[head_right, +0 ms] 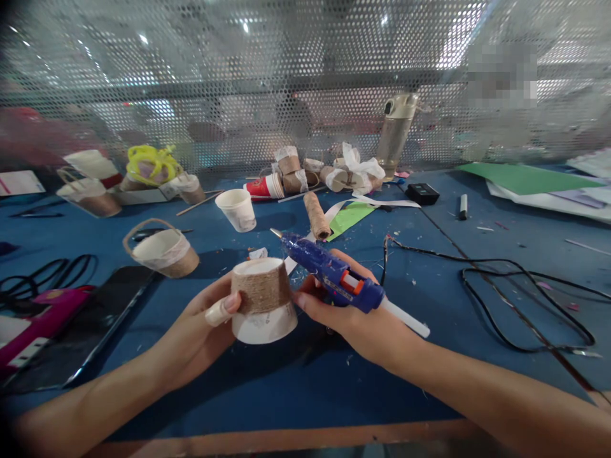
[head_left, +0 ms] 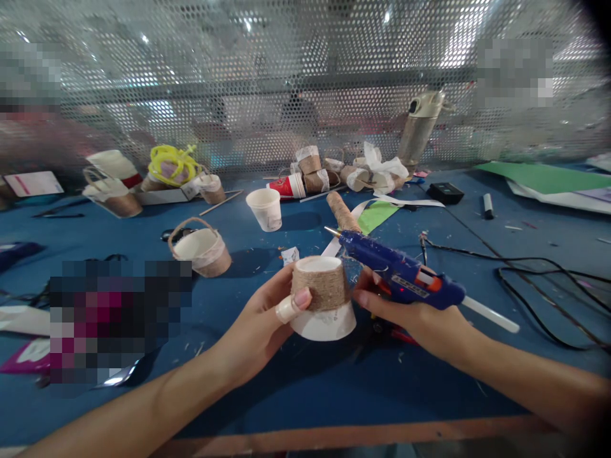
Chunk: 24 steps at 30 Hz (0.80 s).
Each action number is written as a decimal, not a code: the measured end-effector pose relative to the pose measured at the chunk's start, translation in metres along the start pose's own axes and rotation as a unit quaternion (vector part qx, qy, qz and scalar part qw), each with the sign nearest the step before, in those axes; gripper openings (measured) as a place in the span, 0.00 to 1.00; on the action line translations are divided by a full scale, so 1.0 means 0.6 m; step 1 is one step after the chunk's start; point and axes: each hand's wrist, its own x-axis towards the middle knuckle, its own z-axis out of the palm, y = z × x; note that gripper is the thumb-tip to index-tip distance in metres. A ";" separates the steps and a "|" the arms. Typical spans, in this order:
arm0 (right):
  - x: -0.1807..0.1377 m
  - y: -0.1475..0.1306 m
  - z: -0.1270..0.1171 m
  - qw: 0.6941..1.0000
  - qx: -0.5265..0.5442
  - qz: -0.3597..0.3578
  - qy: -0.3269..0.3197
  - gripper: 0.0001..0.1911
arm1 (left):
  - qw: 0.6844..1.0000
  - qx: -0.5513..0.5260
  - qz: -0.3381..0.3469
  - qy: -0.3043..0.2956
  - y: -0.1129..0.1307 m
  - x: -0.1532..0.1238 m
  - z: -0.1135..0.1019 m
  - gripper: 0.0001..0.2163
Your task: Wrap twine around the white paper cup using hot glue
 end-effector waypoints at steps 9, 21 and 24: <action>-0.013 0.032 0.001 0.999 0.003 -0.033 0.022 0.14 | 0.997 0.035 -0.041 -0.063 -0.001 0.002 -0.006 0.23; 0.017 0.021 -0.015 0.995 -0.035 0.015 0.092 0.17 | 0.997 -0.064 0.006 -0.052 0.029 -0.001 -0.009 0.22; 0.016 0.022 -0.017 0.995 0.005 -0.004 0.096 0.18 | 0.995 -0.067 0.011 -0.076 0.026 -0.001 -0.012 0.22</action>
